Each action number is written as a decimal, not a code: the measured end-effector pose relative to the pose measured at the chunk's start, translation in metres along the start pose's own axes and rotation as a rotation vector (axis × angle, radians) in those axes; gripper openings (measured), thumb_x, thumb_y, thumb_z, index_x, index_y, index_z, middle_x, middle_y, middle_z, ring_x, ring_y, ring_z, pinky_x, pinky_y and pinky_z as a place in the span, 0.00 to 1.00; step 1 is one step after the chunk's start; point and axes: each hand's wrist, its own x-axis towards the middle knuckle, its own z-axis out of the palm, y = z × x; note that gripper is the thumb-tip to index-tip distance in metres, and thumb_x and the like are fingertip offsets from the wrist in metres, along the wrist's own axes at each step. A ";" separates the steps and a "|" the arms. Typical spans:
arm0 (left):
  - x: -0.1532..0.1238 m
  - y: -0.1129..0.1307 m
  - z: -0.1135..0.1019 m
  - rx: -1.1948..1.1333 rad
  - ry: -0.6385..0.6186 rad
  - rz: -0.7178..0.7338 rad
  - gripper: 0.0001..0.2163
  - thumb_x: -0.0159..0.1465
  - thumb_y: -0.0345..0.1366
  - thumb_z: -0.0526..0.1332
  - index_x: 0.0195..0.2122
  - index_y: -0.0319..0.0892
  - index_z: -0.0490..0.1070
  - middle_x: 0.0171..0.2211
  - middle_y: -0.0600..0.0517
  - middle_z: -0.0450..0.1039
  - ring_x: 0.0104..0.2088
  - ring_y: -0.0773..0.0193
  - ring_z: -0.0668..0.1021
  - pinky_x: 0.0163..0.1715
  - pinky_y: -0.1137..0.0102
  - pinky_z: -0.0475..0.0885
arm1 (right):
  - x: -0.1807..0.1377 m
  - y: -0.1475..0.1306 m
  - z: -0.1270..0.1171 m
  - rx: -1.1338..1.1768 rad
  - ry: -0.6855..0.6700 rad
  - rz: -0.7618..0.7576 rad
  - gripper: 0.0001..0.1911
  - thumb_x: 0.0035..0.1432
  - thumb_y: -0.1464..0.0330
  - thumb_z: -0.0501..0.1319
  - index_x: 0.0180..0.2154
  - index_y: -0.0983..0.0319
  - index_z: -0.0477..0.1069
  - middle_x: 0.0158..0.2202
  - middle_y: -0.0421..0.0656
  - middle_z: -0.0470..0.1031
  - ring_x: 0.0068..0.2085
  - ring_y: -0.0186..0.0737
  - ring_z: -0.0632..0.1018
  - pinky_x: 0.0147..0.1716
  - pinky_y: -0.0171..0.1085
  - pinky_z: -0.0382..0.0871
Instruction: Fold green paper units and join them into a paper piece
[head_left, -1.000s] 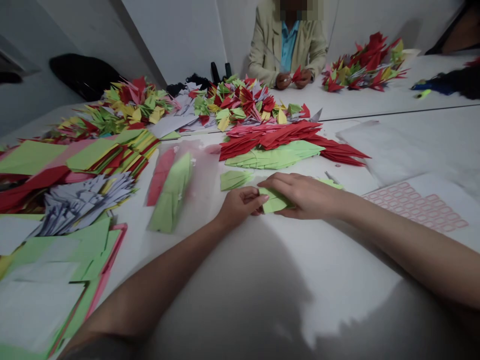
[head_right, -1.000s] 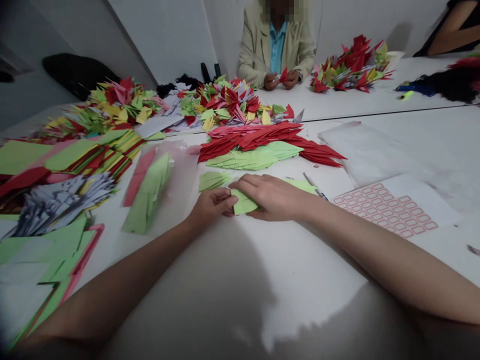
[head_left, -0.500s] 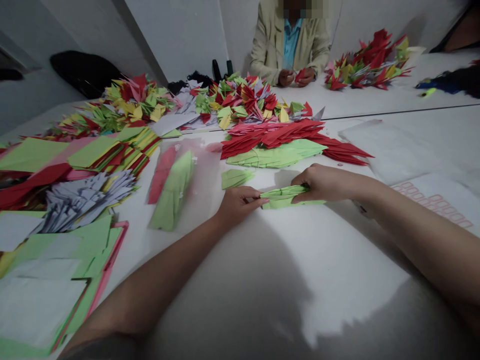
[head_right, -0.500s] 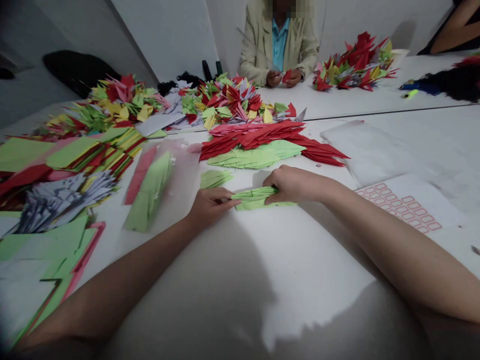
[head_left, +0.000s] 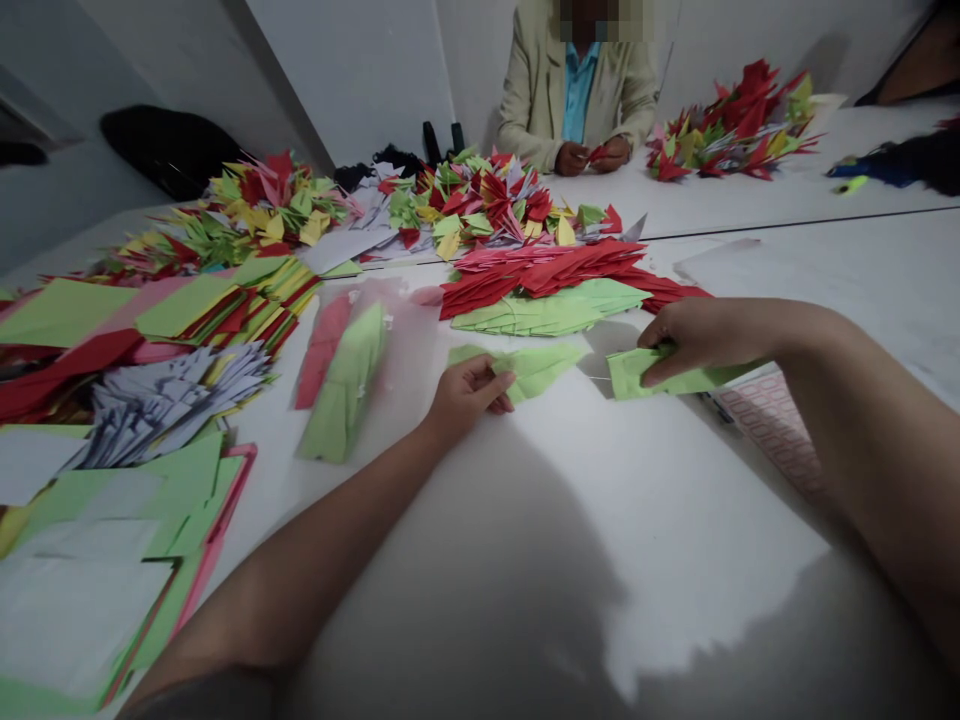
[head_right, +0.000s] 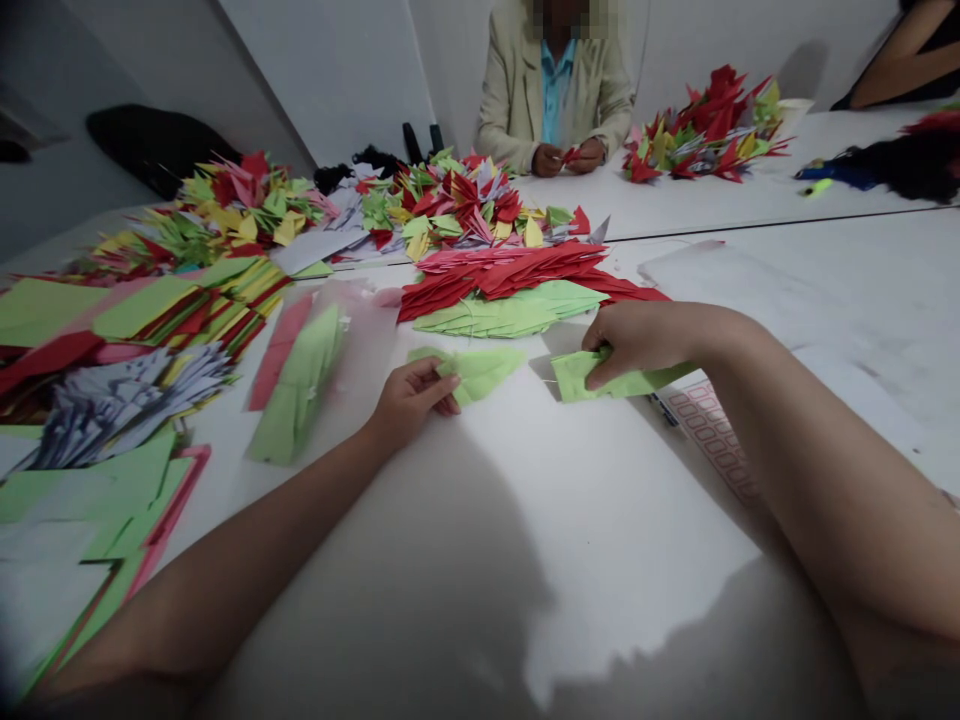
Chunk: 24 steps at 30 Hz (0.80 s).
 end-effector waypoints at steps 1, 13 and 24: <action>0.001 0.000 0.000 -0.024 0.011 0.001 0.14 0.56 0.45 0.66 0.29 0.40 0.67 0.20 0.53 0.73 0.21 0.69 0.76 0.22 0.76 0.72 | -0.001 0.002 0.000 0.006 -0.020 0.019 0.15 0.43 0.52 0.65 0.30 0.54 0.78 0.26 0.39 0.78 0.25 0.45 0.76 0.22 0.40 0.65; 0.003 -0.012 0.001 0.021 0.055 0.165 0.11 0.52 0.39 0.69 0.31 0.40 0.71 0.29 0.54 0.74 0.30 0.67 0.77 0.31 0.73 0.73 | 0.006 -0.034 0.008 0.222 0.509 -0.247 0.18 0.58 0.53 0.56 0.40 0.58 0.73 0.40 0.44 0.78 0.40 0.43 0.77 0.35 0.38 0.70; -0.007 -0.007 0.006 0.329 0.169 0.403 0.08 0.55 0.31 0.64 0.36 0.43 0.77 0.35 0.50 0.78 0.34 0.64 0.78 0.32 0.72 0.74 | 0.014 -0.064 0.036 0.228 0.540 -0.568 0.11 0.61 0.61 0.55 0.40 0.59 0.72 0.38 0.45 0.76 0.39 0.41 0.76 0.38 0.38 0.70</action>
